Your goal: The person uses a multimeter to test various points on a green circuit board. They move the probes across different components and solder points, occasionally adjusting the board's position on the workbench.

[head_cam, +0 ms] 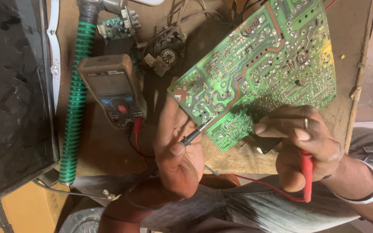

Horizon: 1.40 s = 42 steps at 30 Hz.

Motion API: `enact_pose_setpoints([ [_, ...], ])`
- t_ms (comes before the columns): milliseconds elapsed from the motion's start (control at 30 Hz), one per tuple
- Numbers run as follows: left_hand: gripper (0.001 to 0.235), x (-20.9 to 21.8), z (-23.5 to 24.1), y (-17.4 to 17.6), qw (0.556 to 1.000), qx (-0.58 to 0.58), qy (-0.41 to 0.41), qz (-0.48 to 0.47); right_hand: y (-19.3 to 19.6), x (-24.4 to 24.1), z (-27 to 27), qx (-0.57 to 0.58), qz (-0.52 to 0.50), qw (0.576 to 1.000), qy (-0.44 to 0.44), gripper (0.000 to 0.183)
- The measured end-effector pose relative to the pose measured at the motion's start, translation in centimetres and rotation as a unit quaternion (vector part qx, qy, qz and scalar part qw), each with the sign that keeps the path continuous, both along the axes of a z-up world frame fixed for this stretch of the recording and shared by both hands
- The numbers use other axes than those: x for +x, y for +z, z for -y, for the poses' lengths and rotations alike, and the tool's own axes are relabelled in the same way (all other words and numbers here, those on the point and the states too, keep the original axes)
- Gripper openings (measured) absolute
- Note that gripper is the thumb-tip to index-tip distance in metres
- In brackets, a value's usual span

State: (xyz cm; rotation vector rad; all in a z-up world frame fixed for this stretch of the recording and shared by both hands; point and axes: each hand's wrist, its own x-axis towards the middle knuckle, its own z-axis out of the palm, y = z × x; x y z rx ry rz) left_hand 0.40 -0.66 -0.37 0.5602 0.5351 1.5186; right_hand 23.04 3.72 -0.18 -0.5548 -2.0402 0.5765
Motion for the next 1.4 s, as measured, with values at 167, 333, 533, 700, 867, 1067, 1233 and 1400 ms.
enact_pose_setpoints([
  [167, 0.094, -0.1, 0.0, 0.1, 1.000, 0.005, -0.004, 0.004, 0.9, -0.9, -0.6, 0.022, -0.012, 1.000, 0.018, 0.054],
  [333, 0.092, 0.2, -0.1, 0.0, 1.000, 0.025, 0.011, 0.001, 2.8, -0.6, -0.5, 0.001, 0.093, 0.995, 0.034, 0.023],
  [533, 0.094, -0.1, 0.1, 0.0, 1.000, 0.023, -0.001, -0.004, 3.4, -1.3, -0.9, -0.018, 0.102, 0.994, 0.023, 0.018],
  [700, 0.093, -0.1, 0.1, -0.1, 0.999, 0.033, -0.004, -0.011, 3.2, -1.9, -1.6, 0.053, 0.131, 0.989, 0.047, 0.023],
  [867, 0.093, 0.0, 0.0, -0.1, 0.999, 0.040, 0.001, -0.016, 3.3, -2.5, -1.6, 0.061, 0.129, 0.989, 0.038, 0.020],
  [1067, 0.092, -0.2, 0.2, 0.0, 0.999, 0.043, 0.001, -0.027, 3.4, -2.9, -1.9, 0.070, 0.139, 0.987, 0.043, 0.014],
  [1233, 0.090, -0.1, 0.0, 0.0, 0.998, 0.052, 0.006, -0.022, 3.3, -2.4, -1.7, 0.066, 0.139, 0.987, 0.054, 0.015],
  [1400, 0.086, 0.0, -0.3, -0.1, 0.998, 0.061, 0.002, -0.022, 4.1, -2.4, -2.5, 0.054, 0.129, 0.990, 0.014, 0.015],
])
